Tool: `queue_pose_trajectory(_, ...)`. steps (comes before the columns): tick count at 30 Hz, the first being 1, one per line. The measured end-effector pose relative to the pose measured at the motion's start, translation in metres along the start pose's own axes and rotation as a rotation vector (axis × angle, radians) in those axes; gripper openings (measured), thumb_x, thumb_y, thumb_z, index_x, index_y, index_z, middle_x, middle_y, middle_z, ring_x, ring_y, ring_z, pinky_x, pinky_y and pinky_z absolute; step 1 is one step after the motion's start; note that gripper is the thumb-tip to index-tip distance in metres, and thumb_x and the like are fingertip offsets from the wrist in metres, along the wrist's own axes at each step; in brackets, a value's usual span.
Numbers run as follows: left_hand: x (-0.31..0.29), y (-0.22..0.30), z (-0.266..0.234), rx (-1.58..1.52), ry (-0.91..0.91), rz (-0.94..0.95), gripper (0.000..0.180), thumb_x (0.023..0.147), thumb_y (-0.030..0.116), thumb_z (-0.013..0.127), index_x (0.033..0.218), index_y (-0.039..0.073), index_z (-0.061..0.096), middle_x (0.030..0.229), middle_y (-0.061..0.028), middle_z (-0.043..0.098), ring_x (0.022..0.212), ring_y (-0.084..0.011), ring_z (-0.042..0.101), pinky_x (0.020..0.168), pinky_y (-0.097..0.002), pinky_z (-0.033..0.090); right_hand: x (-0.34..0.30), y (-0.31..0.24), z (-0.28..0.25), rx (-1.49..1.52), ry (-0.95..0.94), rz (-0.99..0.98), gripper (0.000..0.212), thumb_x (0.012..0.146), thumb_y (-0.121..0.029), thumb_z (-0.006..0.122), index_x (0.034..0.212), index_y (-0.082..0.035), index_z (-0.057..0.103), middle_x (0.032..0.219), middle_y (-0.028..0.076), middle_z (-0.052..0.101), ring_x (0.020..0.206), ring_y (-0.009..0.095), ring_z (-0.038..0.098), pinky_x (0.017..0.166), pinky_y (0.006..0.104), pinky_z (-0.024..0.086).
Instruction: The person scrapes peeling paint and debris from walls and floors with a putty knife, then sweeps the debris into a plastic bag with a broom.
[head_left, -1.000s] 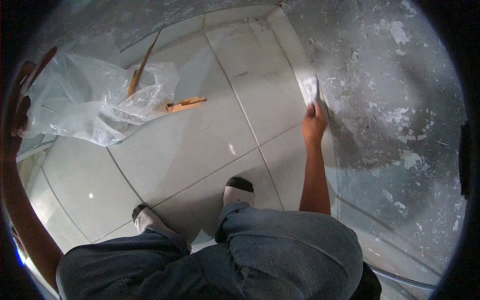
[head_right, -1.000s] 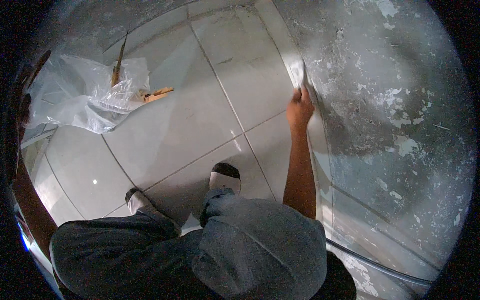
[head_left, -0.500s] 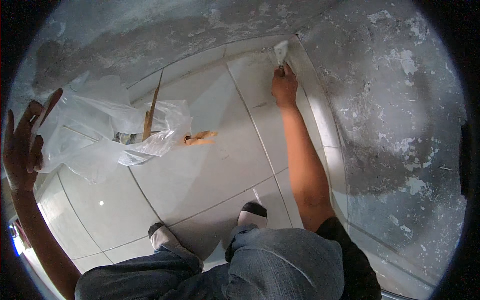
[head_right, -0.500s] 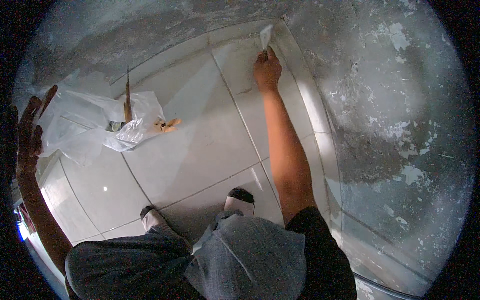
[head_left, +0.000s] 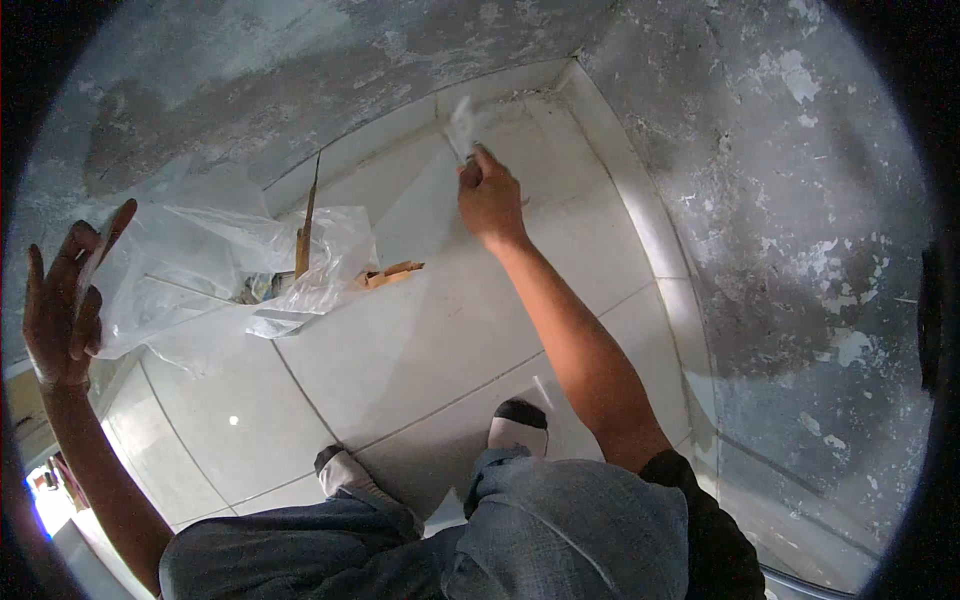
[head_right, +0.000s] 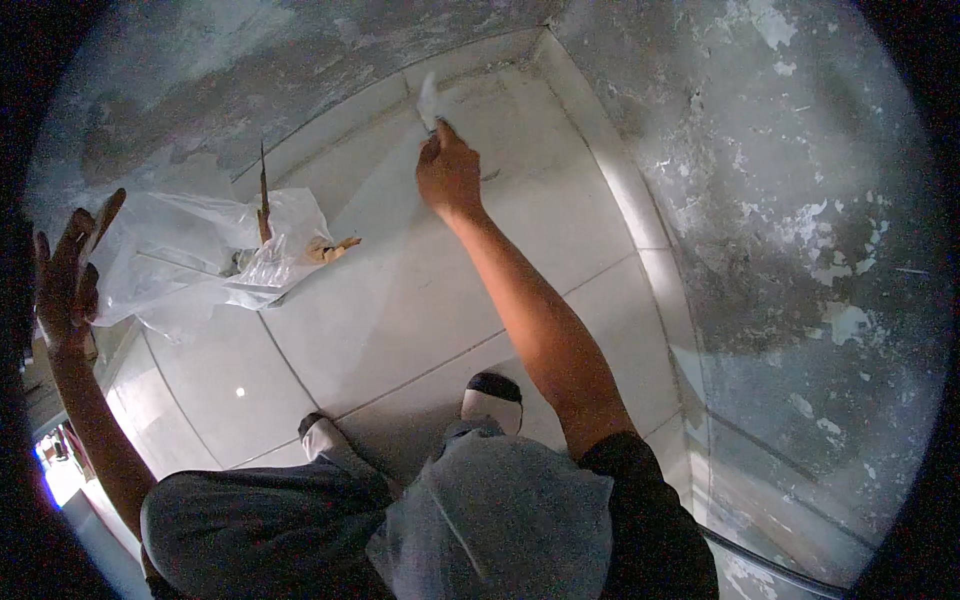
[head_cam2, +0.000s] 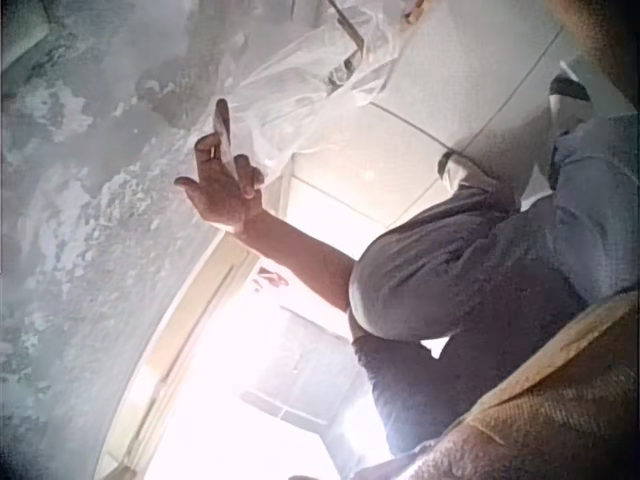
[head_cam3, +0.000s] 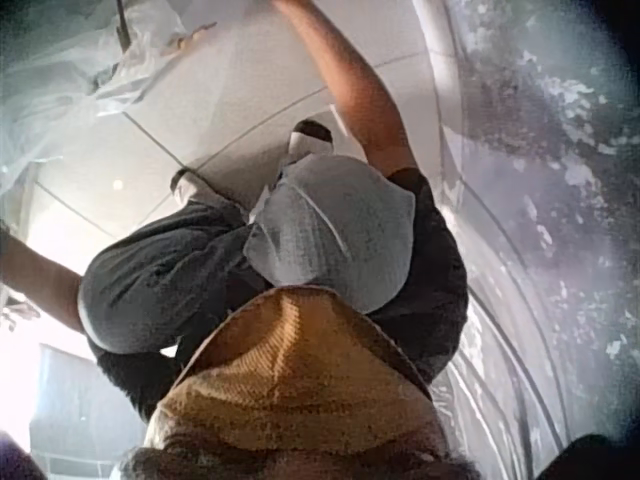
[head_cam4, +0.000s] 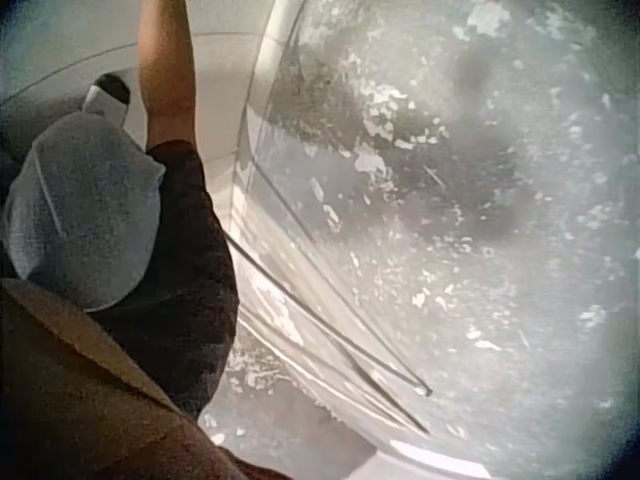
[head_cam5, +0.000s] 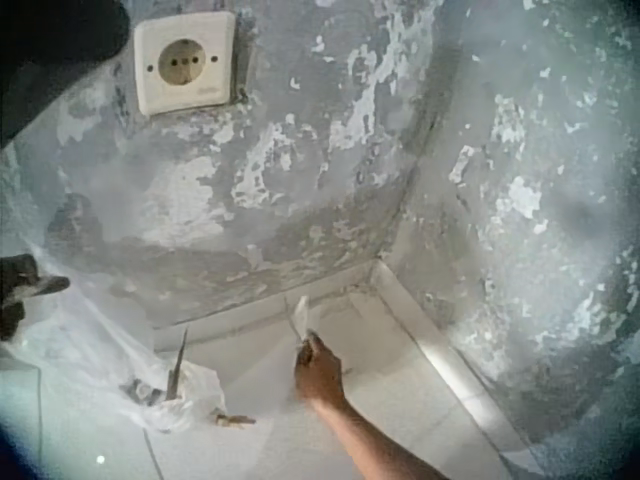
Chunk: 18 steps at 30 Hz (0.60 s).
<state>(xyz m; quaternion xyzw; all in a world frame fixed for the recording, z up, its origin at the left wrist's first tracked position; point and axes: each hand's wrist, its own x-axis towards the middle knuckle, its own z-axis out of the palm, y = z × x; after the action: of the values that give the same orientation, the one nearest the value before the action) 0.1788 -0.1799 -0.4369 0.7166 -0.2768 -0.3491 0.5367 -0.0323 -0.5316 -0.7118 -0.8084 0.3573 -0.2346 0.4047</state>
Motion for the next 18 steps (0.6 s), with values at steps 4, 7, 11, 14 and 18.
queue_pose_trajectory(4, 0.003, 0.015, 0.005, 0.051, -0.083, -0.027, 0.044, 0.094, 0.033, 0.032, 0.117, -0.003, 0.043, 0.107, -0.0024, 0.054, 0.053, -0.0025, 0.047, 0.076, -0.0258, 0.033, 0.012, -0.011, 0.011, 0.100, 0.120, 0.004, 0.037, 0.083, -0.011, 0.049, 0.117, 0.004, 0.049, 0.088, 0.027, 0.060, 0.083, 0.041, 0.059, 0.074, 0.0446, 0.048)
queue_pose_trajectory(7, 0.001, 0.021, 0.010, -0.059, -0.337, -0.067, 0.038, 0.096, 0.027, 0.032, 0.117, -0.003, 0.044, 0.114, -0.0007, 0.054, 0.057, -0.0023, 0.048, 0.090, -0.0305, 0.040, -0.004, -0.014, 0.021, -0.034, -0.149, -0.097, 0.041, 0.083, -0.009, 0.049, 0.121, 0.004, 0.045, 0.097, 0.028, 0.058, 0.088, 0.041, 0.058, 0.075, 0.0462, 0.046)
queue_pose_trajectory(11, 0.004, 0.013, 0.019, 0.028, -0.169, 0.028, 0.049, 0.096, 0.040, 0.030, 0.113, -0.004, 0.043, 0.106, -0.0039, 0.054, 0.037, -0.0029, 0.037, 0.051, -0.0198, 0.045, -0.045, -0.022, 0.042, 0.172, 0.031, 0.045, 0.043, 0.083, -0.008, 0.045, 0.123, 0.008, 0.040, 0.100, 0.029, 0.057, 0.089, 0.041, 0.057, 0.077, 0.0455, 0.046)
queue_pose_trajectory(14, 0.010, 0.005, 0.022, -0.116, -0.200, 0.026, 0.059, 0.094, 0.050, 0.027, 0.112, -0.005, 0.043, 0.103, -0.0081, 0.054, 0.027, -0.0047, 0.027, 0.024, -0.0134, 0.024, -0.032, -0.044, 0.063, 0.073, 0.229, -0.114, 0.049, 0.081, -0.004, 0.044, 0.125, 0.013, 0.032, 0.100, 0.030, 0.056, 0.090, 0.040, 0.056, 0.076, 0.0443, 0.046)
queue_pose_trajectory(18, 0.009, 0.004, 0.022, -0.091, -0.022, -0.039, 0.056, 0.095, 0.047, 0.025, 0.112, -0.004, 0.043, 0.099, -0.0059, 0.053, 0.027, -0.0041, 0.027, 0.023, -0.0138, 0.023, 0.013, -0.058, 0.071, 0.235, 0.153, 0.156, 0.065, 0.077, -0.001, 0.047, 0.131, 0.016, 0.015, 0.112, 0.033, 0.049, 0.095, 0.042, 0.052, 0.086, 0.0440, 0.042)
